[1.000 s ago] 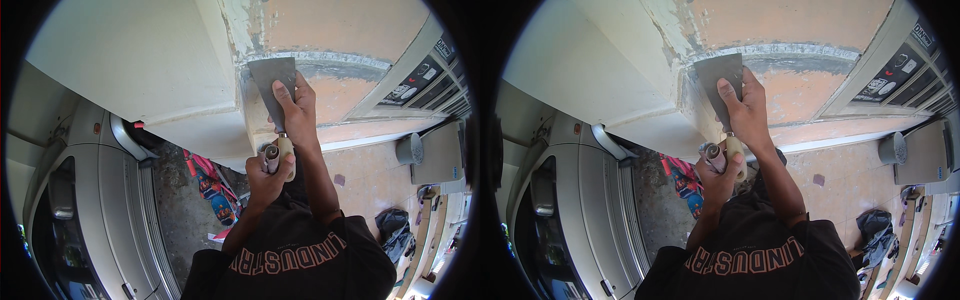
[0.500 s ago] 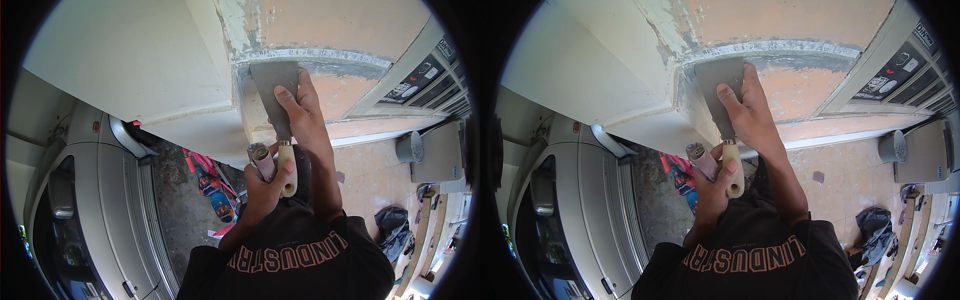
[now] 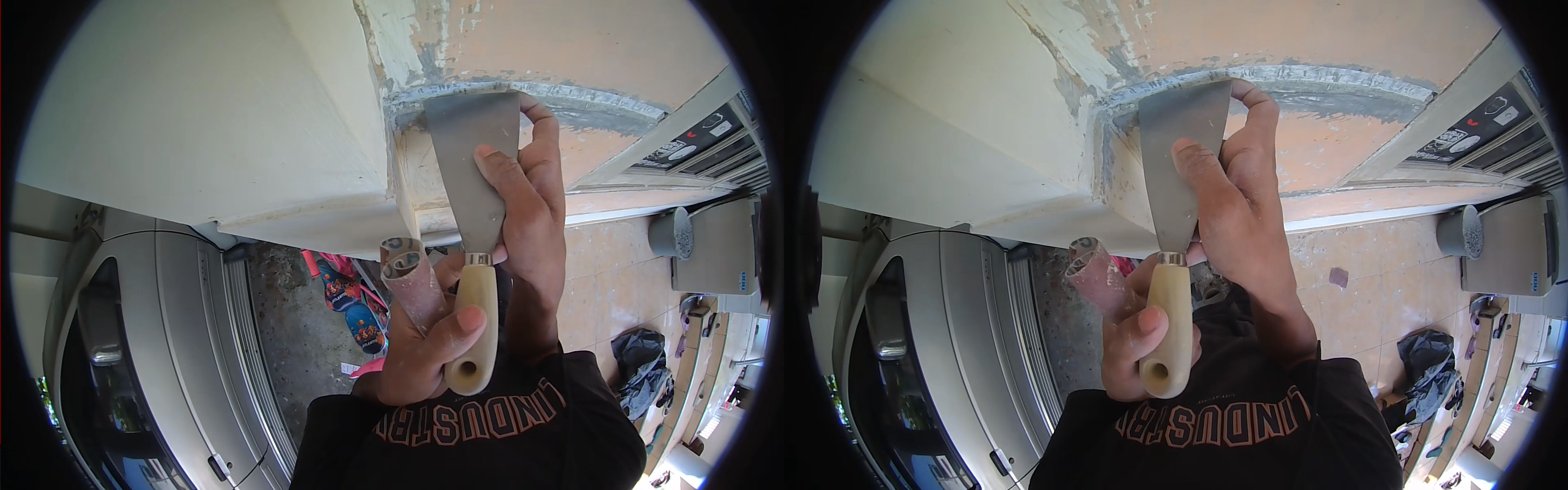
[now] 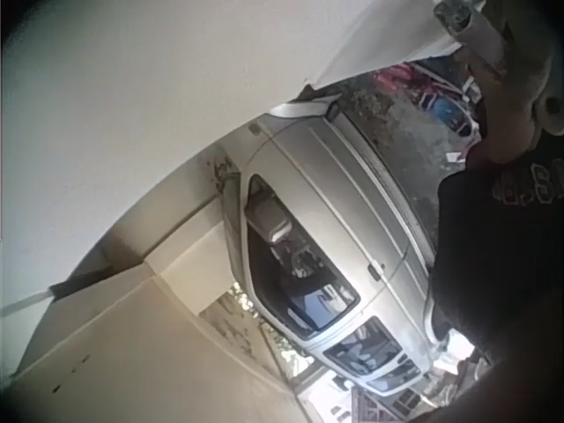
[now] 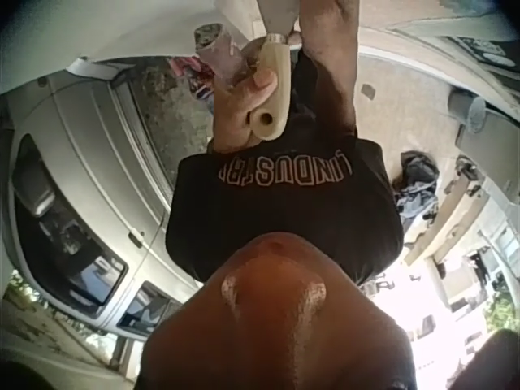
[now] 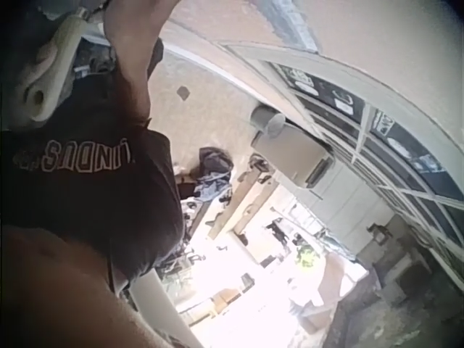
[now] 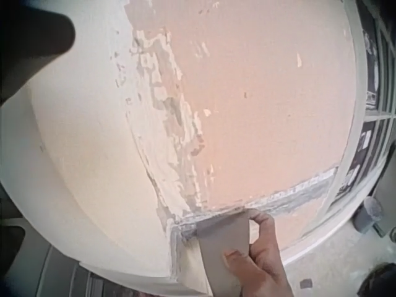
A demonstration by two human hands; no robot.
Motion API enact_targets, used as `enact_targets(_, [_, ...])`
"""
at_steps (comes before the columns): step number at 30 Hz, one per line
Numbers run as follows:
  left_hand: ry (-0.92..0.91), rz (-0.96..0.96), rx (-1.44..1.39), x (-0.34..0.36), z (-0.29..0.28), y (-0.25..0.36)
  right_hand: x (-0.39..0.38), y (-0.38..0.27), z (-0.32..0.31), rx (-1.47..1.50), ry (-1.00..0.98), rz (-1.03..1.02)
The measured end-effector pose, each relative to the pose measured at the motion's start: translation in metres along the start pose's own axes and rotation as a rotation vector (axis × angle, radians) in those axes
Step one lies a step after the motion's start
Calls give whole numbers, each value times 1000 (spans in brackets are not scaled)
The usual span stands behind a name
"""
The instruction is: Scraping and sanding the lower portion of a wall pillar using a putty knife and sandpaper.
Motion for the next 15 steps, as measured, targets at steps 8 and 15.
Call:
enact_targets(8, [-51, 332, 277, 22, -23, -24, 10, 5, -16, 120, -48, -172])
enact_targets(15, [39, 378, 380, 29, -45, -25, 7, 10, -18, 16, 50, -232])
Point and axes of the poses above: each hand's wrist, its own x-axis towards the middle knuckle, its own z-axis out of the palm, y = z × x, the point moved 10 cm from there along x, towards the middle knuckle, and after that the axes turned 2 degrees about y, right-handed, at the moved point
